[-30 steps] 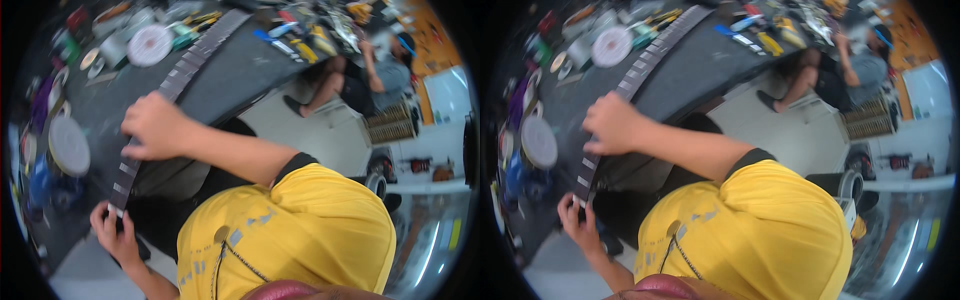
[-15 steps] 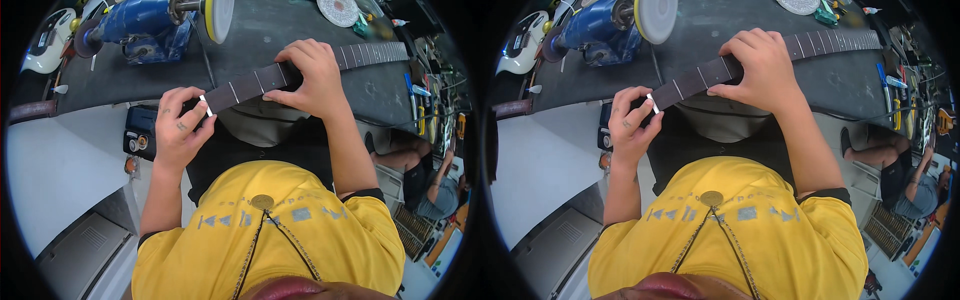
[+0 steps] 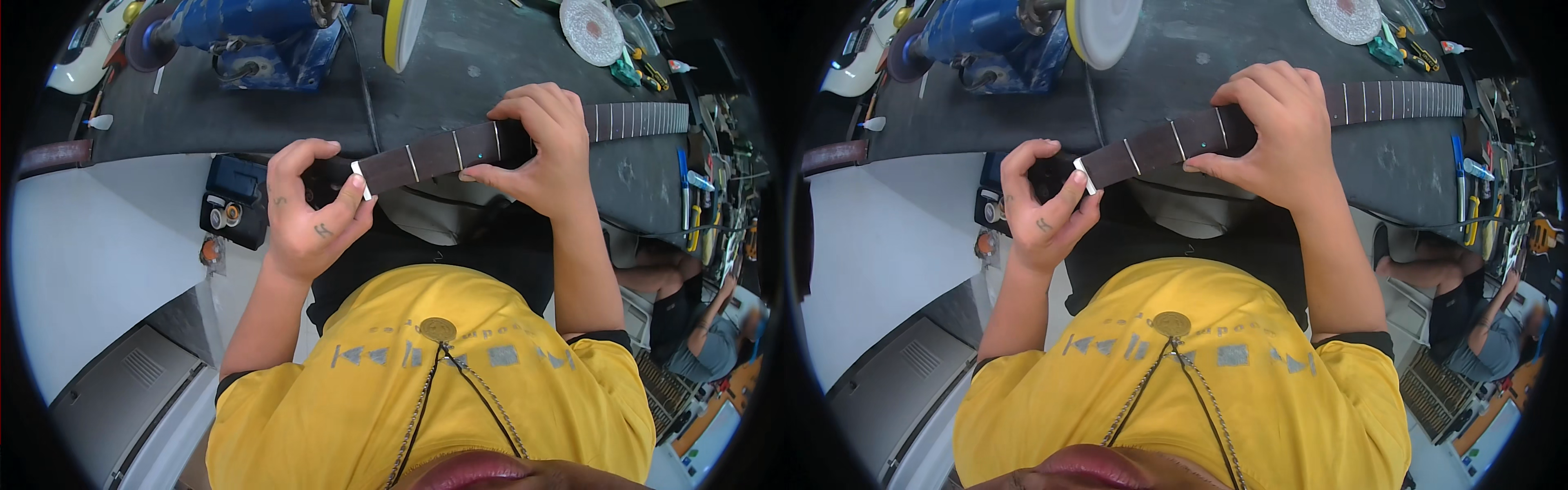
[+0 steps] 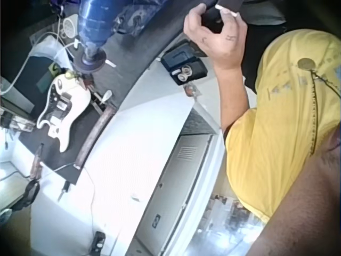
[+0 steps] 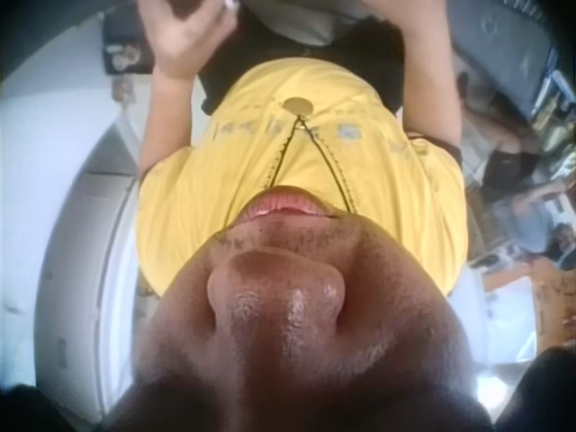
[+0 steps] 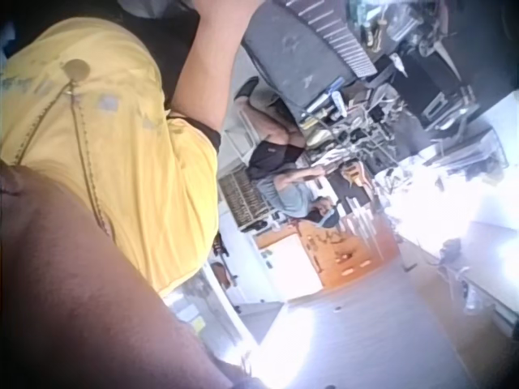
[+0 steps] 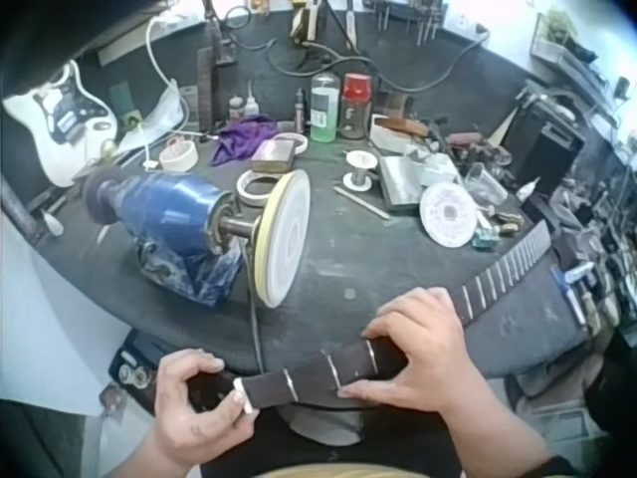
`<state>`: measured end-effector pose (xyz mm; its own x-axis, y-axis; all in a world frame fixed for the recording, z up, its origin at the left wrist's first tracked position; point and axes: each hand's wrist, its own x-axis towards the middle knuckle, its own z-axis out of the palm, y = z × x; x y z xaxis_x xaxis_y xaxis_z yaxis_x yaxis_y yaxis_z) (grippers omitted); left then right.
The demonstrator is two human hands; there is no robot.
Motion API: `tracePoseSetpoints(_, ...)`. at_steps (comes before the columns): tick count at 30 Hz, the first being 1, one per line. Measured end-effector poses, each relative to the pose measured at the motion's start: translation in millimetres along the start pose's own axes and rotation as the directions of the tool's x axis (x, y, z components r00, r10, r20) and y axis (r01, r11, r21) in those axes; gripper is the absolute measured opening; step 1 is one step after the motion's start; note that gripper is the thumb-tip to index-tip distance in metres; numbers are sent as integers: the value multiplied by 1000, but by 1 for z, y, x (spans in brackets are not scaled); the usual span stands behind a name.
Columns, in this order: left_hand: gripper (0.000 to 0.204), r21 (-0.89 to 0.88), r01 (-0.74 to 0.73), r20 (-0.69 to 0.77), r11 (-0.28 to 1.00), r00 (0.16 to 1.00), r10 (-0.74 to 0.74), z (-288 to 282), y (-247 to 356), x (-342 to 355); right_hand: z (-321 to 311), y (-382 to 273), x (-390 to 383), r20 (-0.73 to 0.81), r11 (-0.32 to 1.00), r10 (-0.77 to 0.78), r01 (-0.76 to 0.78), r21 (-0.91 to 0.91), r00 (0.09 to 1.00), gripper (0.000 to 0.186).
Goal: The person holds a guitar nut against a spinning polishing wheel and then fits the nut into the slot at the top of a guitar neck.
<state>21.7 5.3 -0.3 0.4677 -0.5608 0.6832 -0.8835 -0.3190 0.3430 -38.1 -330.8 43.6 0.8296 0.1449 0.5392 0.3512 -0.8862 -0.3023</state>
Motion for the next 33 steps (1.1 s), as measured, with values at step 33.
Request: tracePoseSetpoints(33,65,-123,58,120,991,992,-43,-9,1,15,-1,2,2,35,1000,16,-15,-7,999,67)
